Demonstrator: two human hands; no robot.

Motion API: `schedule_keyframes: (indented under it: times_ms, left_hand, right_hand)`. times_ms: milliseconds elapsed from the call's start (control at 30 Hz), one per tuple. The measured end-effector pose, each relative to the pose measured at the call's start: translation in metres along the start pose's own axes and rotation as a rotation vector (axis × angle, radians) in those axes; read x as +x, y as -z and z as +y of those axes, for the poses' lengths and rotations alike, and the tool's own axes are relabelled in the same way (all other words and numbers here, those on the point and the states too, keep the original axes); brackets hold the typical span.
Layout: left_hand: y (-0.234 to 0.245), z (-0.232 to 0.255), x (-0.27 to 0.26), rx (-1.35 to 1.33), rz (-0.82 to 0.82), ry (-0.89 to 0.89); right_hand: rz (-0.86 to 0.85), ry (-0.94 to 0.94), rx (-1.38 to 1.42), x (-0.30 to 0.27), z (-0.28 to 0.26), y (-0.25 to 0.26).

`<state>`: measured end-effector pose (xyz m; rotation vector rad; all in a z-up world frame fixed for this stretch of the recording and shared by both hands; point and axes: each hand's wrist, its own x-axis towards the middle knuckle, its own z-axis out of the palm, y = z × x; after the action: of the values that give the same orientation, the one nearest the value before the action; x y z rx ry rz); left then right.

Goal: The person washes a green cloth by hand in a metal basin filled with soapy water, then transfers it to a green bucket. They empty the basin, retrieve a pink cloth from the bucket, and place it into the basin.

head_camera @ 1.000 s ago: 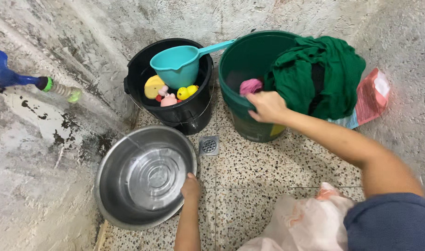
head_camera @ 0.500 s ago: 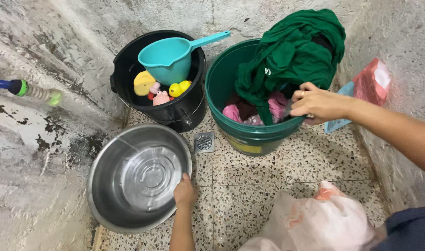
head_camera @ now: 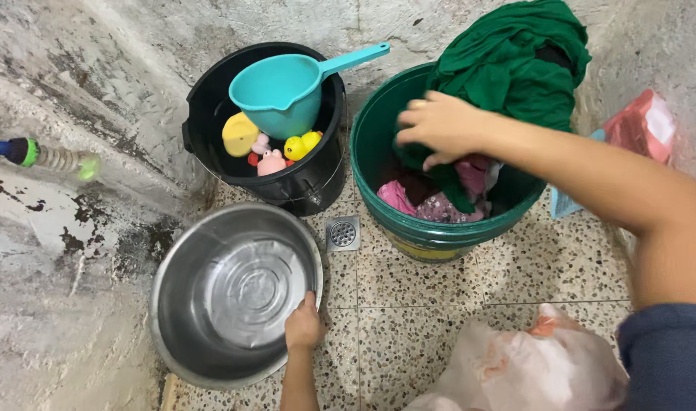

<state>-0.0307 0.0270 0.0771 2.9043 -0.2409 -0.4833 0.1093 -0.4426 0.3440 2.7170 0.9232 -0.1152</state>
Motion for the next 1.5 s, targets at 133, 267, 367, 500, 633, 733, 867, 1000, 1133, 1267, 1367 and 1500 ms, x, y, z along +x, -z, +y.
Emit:
schedule_keyframes:
  times_ms: [133,267,367,500,633,733,867,1000,1133,1267,1367,1500]
  left_hand:
    - [0.008,0.006,-0.004,-0.009,-0.014,0.015]
    - [0.017,0.010,-0.007,0.010,-0.020,0.021]
    - [0.022,0.011,-0.007,-0.002,-0.042,0.031]
    - [0.019,0.013,-0.003,0.000,-0.049,0.040]
    - [0.013,0.007,-0.005,0.016,-0.036,0.036]
    - [0.011,0.007,-0.002,0.021,-0.056,0.039]
    - [0.011,0.006,-0.003,0.018,-0.059,0.051]
    - [0.013,0.007,-0.003,0.007,-0.035,0.044]
    - [0.015,0.009,-0.002,0.029,-0.077,0.062]
    - [0.017,0.012,-0.005,0.017,-0.067,0.063]
    - [0.020,0.013,-0.004,0.012,-0.059,0.058]
    - [0.019,0.012,-0.007,0.004,-0.087,0.068]
  right_hand:
    - [-0.014,0.139,-0.603,0.056,-0.026,-0.056]
    - [-0.073,0.129,-0.671,0.069,-0.016,-0.107]
    - [0.048,-0.044,-0.180,0.078,0.004,-0.108]
    - [0.675,-0.263,0.329,0.083,0.035,-0.089]
    - [1.416,-0.529,0.580,0.093,0.085,-0.084]
    - [1.735,-0.818,1.174,0.101,0.130,-0.091]
    - [1.797,-0.844,1.823,0.118,0.157,-0.094]
    - [0.727,-0.605,0.512,0.135,0.131,-0.075]
    - [0.105,-0.665,0.299,0.155,0.076,-0.042]
    - [0.501,-0.614,0.037,0.143,0.035,-0.020]
    - [0.630,-0.435,0.053,0.117,-0.008,-0.025]
    - [0.235,-0.078,0.093,0.074,-0.065,-0.055]
